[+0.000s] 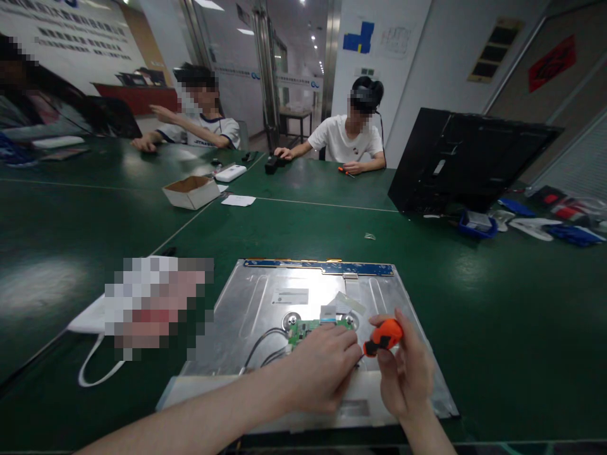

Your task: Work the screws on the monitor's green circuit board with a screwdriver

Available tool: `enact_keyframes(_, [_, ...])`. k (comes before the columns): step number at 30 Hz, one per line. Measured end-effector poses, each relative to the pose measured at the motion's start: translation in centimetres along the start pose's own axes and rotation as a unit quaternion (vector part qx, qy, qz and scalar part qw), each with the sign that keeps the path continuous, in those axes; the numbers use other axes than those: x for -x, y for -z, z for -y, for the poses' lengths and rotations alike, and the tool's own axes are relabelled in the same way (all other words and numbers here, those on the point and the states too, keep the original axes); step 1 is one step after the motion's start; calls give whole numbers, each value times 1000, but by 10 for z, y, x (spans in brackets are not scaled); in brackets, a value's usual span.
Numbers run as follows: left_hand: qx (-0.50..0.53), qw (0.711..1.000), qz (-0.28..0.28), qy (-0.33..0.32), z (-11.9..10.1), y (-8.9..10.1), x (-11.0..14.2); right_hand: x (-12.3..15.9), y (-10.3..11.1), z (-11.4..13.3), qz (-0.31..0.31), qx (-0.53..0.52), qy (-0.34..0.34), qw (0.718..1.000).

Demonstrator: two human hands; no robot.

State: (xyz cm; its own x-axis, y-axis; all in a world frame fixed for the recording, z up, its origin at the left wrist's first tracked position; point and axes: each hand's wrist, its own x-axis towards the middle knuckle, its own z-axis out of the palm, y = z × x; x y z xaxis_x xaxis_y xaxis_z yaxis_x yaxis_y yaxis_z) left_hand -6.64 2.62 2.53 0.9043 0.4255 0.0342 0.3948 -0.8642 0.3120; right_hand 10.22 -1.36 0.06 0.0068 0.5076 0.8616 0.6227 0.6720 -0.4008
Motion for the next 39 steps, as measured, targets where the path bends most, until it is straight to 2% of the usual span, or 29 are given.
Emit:
enact_keyframes(5, [1,1000,-12,0,0,-3,1,3,-1,-1,-9,-60,-17,998])
enact_keyframes(12, [-14,1000,-8,2,-2,1,1,-14,-4,8,-85,-60,20,994])
enact_keyframes(17, [-4,1000,-4,0,-2,1,1,-7,-5,5,-67,-100,-2,993])
enact_keyframes(20, [-14,1000,-3,3,-1,-1,1,-2,-3,2,-68,-84,-5,994])
enact_keyframes(24, [-14,1000,-9,-5,0,-3,0,8,-1,-2,-22,-52,-35,998])
enact_keyframes(28, [-10,1000,-12,-5,0,-1,0,13,-2,-4,-16,-58,-58,996])
enact_keyframes(36, [-8,1000,-7,-1,-1,0,1,-4,-1,5,-63,-105,1,992])
enact_keyframes(39, [-11,1000,-6,-4,0,-1,1,-6,-1,7,-65,-112,2,992])
